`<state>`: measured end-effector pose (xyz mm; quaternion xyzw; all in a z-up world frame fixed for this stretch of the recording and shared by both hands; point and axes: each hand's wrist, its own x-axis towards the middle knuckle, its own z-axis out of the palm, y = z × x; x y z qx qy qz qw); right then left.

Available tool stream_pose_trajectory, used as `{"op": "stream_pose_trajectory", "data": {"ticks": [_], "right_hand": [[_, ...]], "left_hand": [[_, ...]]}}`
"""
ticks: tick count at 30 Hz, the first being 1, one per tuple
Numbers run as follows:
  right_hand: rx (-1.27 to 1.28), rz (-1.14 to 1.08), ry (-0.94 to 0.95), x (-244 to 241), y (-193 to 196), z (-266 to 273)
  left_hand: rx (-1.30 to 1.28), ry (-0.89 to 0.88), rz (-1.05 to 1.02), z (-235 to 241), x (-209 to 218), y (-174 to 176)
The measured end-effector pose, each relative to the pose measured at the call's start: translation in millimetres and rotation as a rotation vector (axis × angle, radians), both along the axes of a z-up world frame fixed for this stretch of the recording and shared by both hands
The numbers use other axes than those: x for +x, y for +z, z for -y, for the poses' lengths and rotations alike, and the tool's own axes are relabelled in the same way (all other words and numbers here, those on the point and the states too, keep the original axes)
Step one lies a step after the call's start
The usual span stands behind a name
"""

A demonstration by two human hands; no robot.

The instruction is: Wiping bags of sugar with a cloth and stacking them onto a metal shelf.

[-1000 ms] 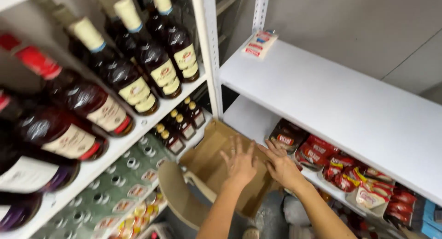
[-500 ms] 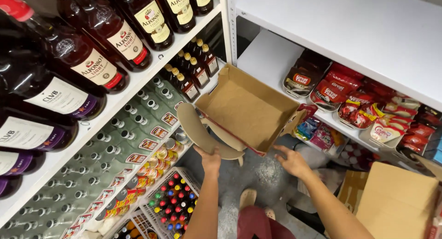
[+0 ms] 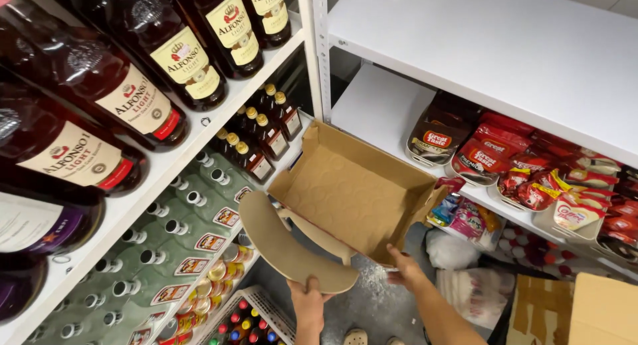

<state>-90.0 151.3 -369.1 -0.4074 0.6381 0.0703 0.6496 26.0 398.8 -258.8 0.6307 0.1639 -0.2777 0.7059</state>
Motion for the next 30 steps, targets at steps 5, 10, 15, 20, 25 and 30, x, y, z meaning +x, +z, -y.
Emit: {"op": "stream_pose_trajectory", "data": {"ticks": [5, 10, 15, 20, 25, 30], "right_hand": [[-0.069, 0.185, -0.028, -11.1, -50.9, -27.7], [-0.078, 0.229, -0.078, -15.3, 28.4, -55.7], [-0.039, 0.268, -0.062, -59.3, 73.6, -64.4], [0.063, 0.287, -0.155, -108.7, 127.1, -89.4], [0.046, 0.336, -0.147, -146.4, 171.0, -120.0], [0.046, 0.368, -0.146, -184.5, 250.4, -153.4]], "left_hand": [[-0.132, 0.019, -0.023, -6.1, -9.7, -0.4], [-0.097, 0.013, -0.134, -1.3, -14.0, 53.3], [-0.052, 0.005, -0.111, -22.4, -30.6, 35.1], [-0.085, -0.016, -0.102, -54.8, -66.1, 14.1], [-0.085, -0.058, -0.073, -66.2, -83.7, 19.9], [-0.049, -0.136, 0.002, -76.4, -93.8, -22.9]]}}
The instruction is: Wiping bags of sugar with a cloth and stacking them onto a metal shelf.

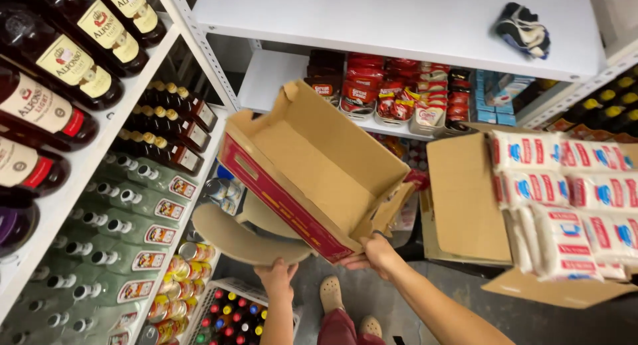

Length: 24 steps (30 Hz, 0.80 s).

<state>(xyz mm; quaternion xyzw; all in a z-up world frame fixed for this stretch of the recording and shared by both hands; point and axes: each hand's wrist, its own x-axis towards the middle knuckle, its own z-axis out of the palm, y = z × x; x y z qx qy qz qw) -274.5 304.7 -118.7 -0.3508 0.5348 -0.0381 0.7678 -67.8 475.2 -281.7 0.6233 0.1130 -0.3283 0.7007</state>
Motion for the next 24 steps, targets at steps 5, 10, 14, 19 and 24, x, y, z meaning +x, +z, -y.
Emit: {"op": "stream_pose_trajectory", "data": {"ticks": [5, 10, 14, 19, 24], "right_hand": [[-0.053, 0.166, 0.036, -45.8, 41.3, -33.4], [-0.141, 0.168, 0.052, -84.0, 84.3, -57.9], [-0.364, 0.162, 0.101, -102.5, 119.3, -64.0], [-0.95, -0.11, 0.194, -135.9, 158.1, -66.5], [-1.196, -0.173, -0.131, -206.0, 136.2, -51.3]], "left_hand": [[0.324, 0.069, -0.063, 18.9, -44.3, 127.3], [0.074, 0.233, 0.678, -4.3, -60.3, 213.3], [-0.297, 0.262, 0.93, -23.5, -72.0, 322.8], [-0.644, 0.271, 0.803, -15.8, -99.3, 369.0], [-0.953, -0.078, 0.568, 27.3, -137.3, 347.6]]}}
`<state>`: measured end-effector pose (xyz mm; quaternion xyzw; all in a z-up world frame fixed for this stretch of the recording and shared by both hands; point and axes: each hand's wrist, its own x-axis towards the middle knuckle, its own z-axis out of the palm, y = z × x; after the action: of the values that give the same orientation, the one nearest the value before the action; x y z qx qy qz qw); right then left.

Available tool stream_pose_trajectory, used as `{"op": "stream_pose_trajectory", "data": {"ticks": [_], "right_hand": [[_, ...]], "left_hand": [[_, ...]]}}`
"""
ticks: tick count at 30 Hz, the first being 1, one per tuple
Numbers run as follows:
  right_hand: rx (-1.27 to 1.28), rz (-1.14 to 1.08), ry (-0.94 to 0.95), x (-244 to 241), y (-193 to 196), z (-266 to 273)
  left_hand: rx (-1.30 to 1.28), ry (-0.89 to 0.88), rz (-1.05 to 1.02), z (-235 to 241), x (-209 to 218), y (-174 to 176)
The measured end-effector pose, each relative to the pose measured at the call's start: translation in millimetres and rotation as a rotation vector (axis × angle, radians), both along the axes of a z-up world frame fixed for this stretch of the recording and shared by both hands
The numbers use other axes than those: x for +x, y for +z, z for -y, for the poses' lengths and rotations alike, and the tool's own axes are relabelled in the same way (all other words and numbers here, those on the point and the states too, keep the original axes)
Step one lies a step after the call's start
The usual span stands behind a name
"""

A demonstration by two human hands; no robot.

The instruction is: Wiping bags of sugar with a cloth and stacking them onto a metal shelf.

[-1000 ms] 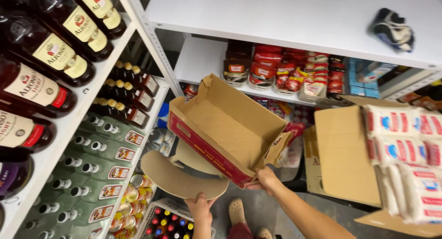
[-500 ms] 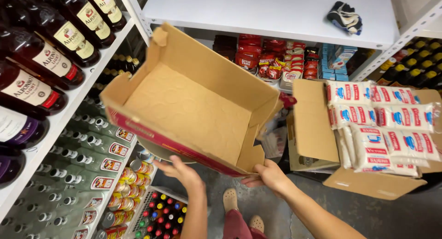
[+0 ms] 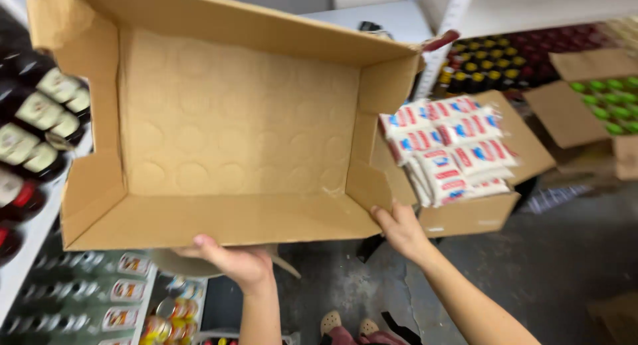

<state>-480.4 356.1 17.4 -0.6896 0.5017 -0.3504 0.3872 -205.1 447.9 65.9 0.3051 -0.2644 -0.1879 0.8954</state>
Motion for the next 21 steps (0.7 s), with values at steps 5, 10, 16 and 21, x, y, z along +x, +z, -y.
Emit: {"op": "stream_pose_trajectory", "data": {"ticks": [5, 10, 16, 21], "right_hand": [[0.032, 0.183, -0.278, -93.7, -25.6, -2.1], [0.086, 0.27, -0.586, -170.4, -31.5, -35.0], [-0.117, 0.343, -0.904, -218.5, -42.5, -71.5], [-0.164, 0.378, -1.219, -218.2, -65.2, -95.1]], "left_hand": [[0.031, -0.141, 0.062, 47.7, -83.6, 55.5], [0.09, -0.308, 0.28, 81.4, -146.8, 45.4], [0.073, -0.713, 0.4, 117.7, -220.3, 36.9], [-0.006, -1.111, 0.622, 122.4, -284.2, 5.9]]}}
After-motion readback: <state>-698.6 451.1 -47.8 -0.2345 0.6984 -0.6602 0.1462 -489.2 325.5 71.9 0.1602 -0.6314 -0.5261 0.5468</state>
